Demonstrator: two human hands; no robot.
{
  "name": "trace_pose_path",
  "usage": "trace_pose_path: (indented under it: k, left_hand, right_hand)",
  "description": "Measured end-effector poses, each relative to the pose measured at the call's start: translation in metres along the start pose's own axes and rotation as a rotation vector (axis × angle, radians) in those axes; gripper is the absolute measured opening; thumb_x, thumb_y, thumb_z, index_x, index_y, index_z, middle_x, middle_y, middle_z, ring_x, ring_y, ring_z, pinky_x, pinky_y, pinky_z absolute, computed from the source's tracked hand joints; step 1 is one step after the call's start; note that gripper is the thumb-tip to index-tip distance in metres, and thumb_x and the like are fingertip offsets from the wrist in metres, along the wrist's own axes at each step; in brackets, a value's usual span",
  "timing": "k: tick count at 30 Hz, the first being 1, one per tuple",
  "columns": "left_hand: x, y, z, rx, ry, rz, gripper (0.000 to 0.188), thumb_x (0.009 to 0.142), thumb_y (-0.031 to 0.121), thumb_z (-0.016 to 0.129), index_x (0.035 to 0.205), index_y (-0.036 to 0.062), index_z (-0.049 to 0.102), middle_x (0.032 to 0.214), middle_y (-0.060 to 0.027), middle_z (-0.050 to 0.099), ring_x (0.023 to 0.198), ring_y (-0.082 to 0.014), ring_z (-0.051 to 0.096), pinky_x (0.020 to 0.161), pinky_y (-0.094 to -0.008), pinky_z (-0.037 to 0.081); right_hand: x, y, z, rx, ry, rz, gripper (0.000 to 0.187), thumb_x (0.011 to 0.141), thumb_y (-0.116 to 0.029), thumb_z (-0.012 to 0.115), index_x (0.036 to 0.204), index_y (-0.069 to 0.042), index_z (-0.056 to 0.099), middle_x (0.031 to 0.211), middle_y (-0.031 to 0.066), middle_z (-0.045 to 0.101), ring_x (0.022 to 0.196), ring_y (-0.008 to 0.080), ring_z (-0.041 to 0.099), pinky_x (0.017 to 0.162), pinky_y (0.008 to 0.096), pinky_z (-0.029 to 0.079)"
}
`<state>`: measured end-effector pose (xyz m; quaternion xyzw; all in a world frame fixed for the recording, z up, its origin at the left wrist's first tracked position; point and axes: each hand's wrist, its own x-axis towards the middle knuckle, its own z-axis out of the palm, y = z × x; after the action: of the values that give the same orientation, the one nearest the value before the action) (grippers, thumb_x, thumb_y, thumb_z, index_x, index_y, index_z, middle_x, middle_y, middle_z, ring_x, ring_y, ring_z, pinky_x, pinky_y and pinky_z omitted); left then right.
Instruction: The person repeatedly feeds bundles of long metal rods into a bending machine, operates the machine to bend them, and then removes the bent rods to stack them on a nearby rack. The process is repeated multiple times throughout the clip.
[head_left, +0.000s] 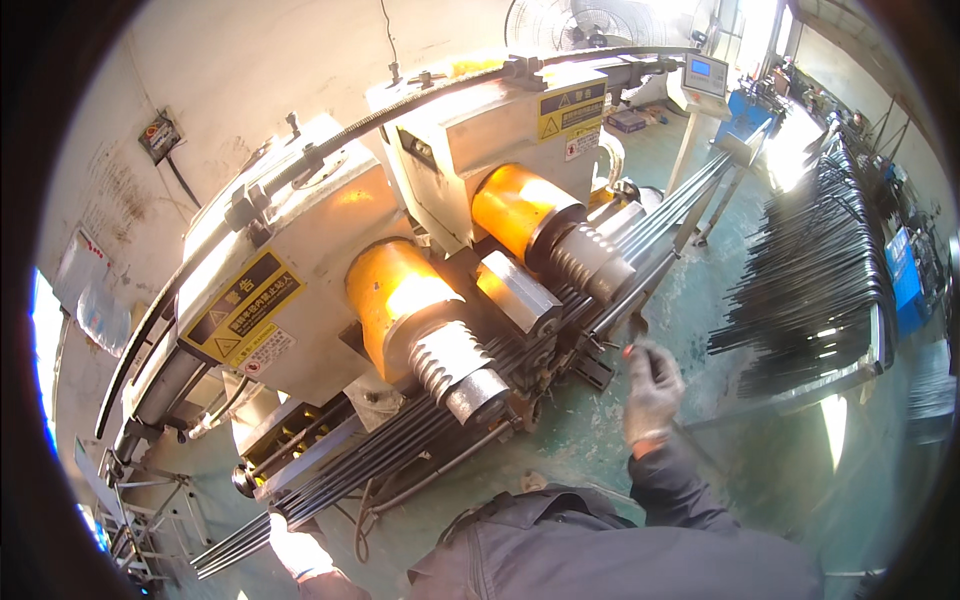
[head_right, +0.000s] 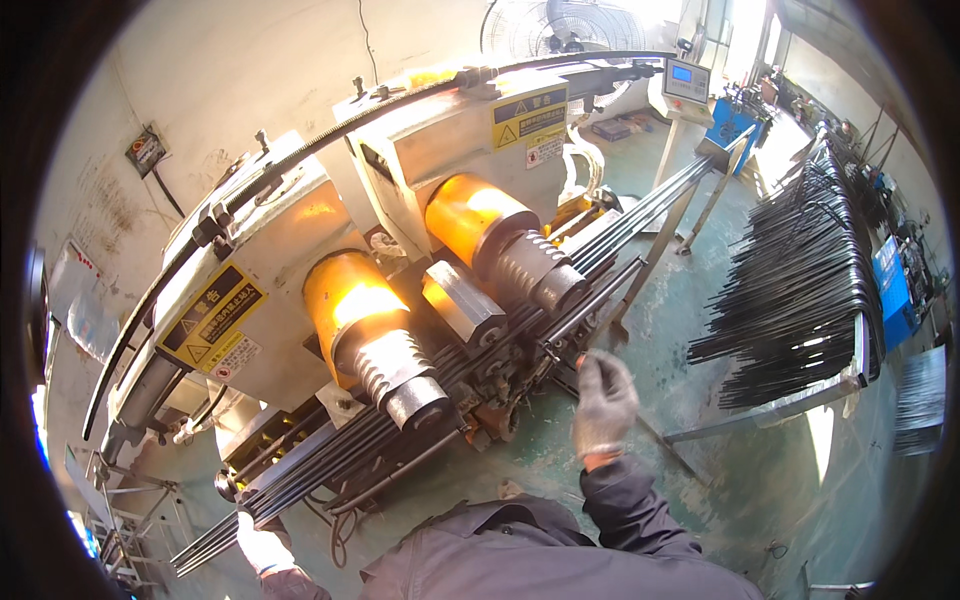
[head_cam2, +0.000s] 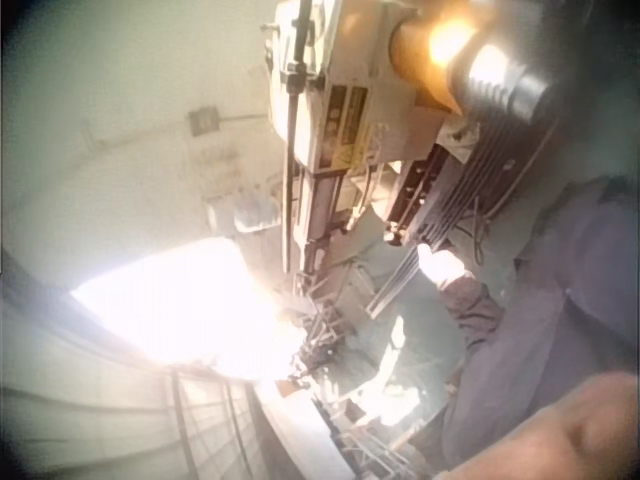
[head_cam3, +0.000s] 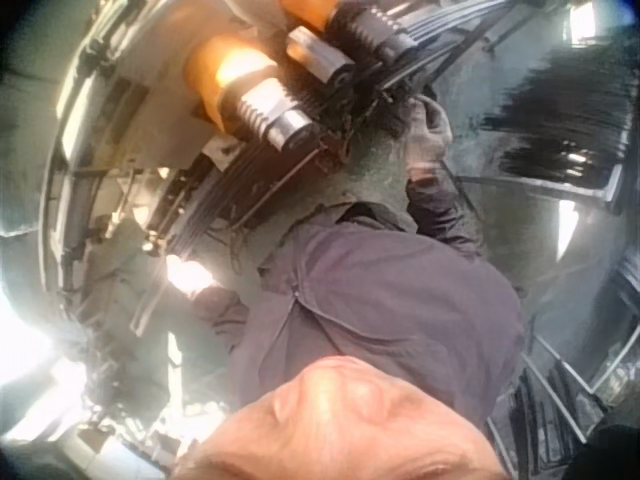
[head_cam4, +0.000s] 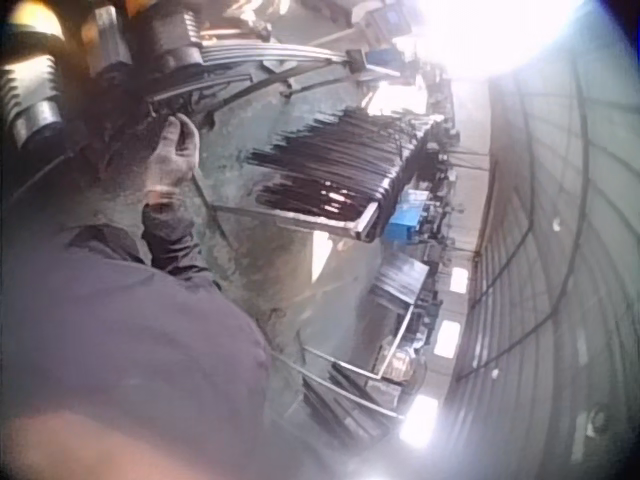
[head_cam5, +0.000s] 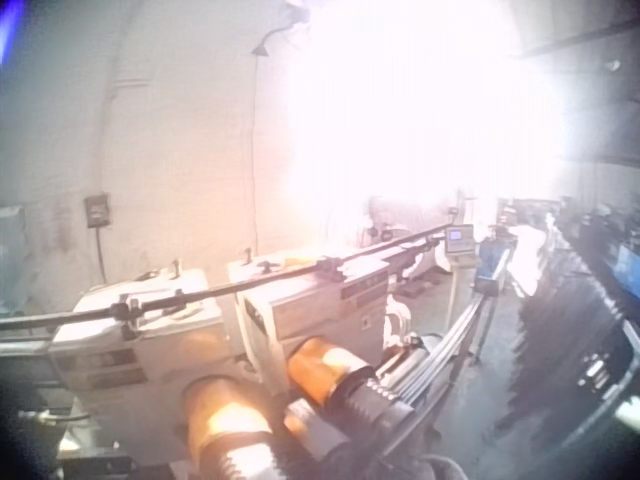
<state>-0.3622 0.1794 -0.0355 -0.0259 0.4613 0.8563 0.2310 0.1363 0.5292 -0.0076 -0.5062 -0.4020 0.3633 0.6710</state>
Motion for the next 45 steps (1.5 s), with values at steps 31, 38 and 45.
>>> trace_pose_path:
  k: [31,38,45]
  left_hand:
    - [-0.010,-0.013,-0.001,0.252,0.031,-0.131,0.047,0.120,0.035,0.064,0.153,0.0015,0.065,0.147,-0.0119,0.071,0.135,-0.0246,0.066,0.118,-0.0423,0.053]
    - [-0.018,-0.038,0.004,-0.078,0.066,-0.006,0.050,0.121,0.029,0.061,0.157,-0.0041,0.062,0.147,-0.0158,0.070,0.134,-0.0294,0.066,0.125,-0.0476,0.048]
    - [-0.027,-0.013,0.039,-0.166,-0.265,-0.067,0.053,0.120,0.034,0.054,0.159,-0.0007,0.060,0.158,-0.0185,0.065,0.147,-0.0367,0.060,0.128,-0.0567,0.045]
  right_hand:
    - [0.175,-0.097,0.158,-1.092,-0.916,-0.916,0.069,0.113,-0.050,0.067,0.170,-0.015,0.050,0.165,0.0241,0.060,0.153,0.0448,0.058,0.124,0.0495,0.049]
    - [0.177,-0.092,0.158,-1.101,-0.898,-0.830,0.080,0.113,-0.063,0.063,0.173,-0.015,0.046,0.165,0.0282,0.058,0.153,0.0465,0.058,0.126,0.0512,0.047]
    - [0.168,-0.103,0.163,-1.006,-0.922,-0.911,0.073,0.110,-0.033,0.072,0.173,-0.010,0.044,0.173,0.0231,0.051,0.159,0.0453,0.051,0.129,0.0494,0.044]
